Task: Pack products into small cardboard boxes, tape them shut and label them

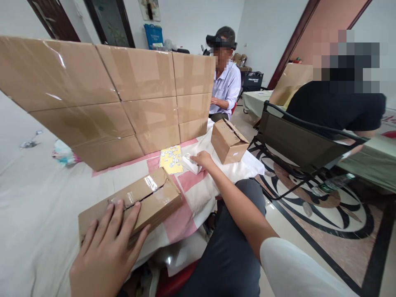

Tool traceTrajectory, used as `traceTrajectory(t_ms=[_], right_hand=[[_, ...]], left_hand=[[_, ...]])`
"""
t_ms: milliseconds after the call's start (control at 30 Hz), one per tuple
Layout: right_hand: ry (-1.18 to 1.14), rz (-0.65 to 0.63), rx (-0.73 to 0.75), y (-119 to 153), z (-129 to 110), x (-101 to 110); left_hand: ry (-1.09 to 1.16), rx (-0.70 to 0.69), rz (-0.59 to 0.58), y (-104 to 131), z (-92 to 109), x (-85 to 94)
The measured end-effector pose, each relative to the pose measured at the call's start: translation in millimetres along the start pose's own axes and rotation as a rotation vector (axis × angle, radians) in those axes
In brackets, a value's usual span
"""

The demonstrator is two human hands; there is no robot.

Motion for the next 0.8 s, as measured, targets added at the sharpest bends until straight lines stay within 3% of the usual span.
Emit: traceTrajectory(t_ms=[133,500,667,800], right_hand=[[0.035,-0.025,0.017,2,1,5],[0.129,0.013,-0.005,13,0,16],[-0.010,-0.118,-0.114,15,7,15],[-0.204,-0.114,-0.128,16,15,11]], left_hand=[[-0.136,0.012,-0.020,1,2,-2.7],[-0.173,0.010,-0.031,0,4,-1.4],[-0.163,0.026,-0.034,0,4,-1.0],[-0.162,0.026,-0.028,0,5,0.1]])
Point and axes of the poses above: each hand's wrist, its own y-axis away from the middle knuckle, its own x-axis out of the back of the hand, z = x × y, the point moved 3 cm from there along -y, towards the middle knuckle, and after that the axes turned 7 degrees about y, right-handed, at the moved point
